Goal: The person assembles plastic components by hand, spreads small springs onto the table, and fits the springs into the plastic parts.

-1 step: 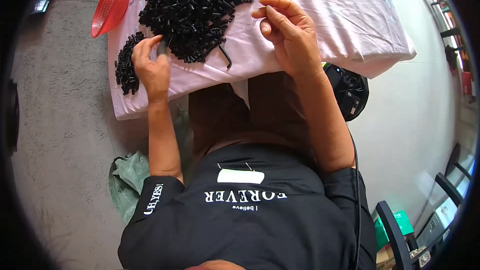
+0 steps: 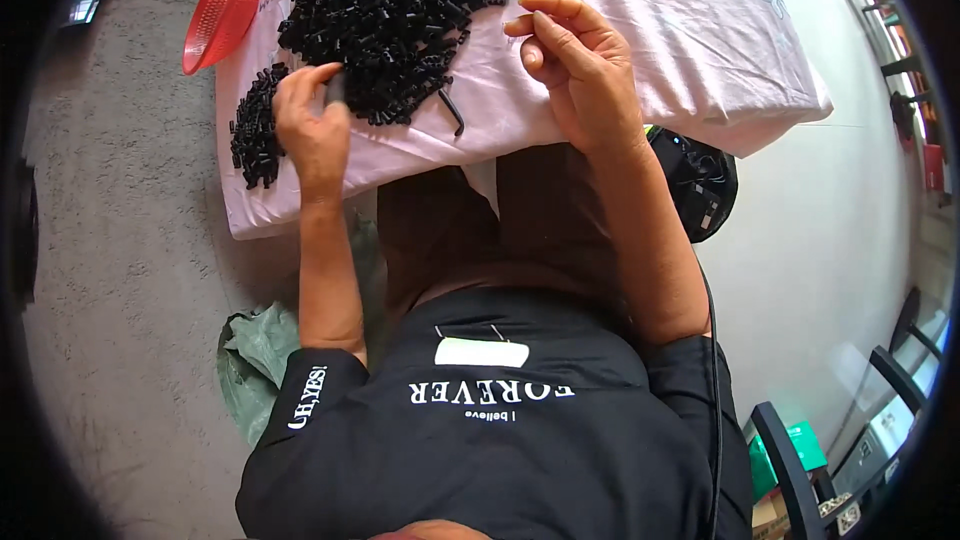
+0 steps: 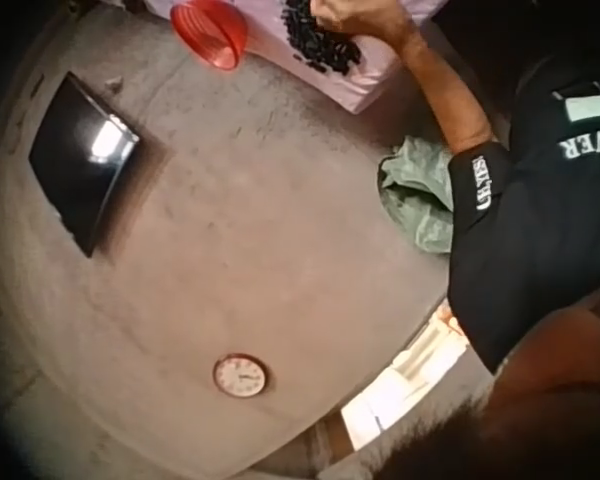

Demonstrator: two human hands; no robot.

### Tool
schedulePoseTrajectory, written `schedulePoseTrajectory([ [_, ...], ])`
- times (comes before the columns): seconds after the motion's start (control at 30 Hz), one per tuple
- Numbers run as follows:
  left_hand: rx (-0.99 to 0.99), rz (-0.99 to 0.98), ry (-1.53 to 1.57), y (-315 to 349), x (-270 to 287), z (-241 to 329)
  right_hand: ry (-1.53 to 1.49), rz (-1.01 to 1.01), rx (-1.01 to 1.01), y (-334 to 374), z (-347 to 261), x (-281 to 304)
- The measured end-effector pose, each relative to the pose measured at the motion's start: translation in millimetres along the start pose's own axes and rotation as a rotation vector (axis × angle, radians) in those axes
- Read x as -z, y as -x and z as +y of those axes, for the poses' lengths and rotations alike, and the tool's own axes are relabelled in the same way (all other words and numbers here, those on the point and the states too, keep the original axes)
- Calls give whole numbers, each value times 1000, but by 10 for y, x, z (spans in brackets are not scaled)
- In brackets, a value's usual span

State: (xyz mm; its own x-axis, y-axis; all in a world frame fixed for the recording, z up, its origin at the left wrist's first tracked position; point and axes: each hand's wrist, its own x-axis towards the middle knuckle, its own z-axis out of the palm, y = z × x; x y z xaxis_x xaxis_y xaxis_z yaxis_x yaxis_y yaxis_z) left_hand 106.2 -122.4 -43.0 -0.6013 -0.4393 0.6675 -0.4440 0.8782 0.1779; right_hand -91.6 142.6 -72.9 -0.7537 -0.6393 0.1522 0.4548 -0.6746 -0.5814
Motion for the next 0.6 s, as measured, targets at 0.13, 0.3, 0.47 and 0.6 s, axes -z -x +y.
schedulePoseTrajectory([
  [0.13,-113,-134,324,-213,-114,782,14,8,5,3,-4,5],
  [0.3,-265,-292,325,-333,-346,1112,154,63,54,20,34,-65],
  [0.47,-303,-421,205,-437,-376,1203,430,171,156,44,86,-187],
  [0.6,-355,-505,145,-518,-385,1221,465,184,192,35,105,-180],
])
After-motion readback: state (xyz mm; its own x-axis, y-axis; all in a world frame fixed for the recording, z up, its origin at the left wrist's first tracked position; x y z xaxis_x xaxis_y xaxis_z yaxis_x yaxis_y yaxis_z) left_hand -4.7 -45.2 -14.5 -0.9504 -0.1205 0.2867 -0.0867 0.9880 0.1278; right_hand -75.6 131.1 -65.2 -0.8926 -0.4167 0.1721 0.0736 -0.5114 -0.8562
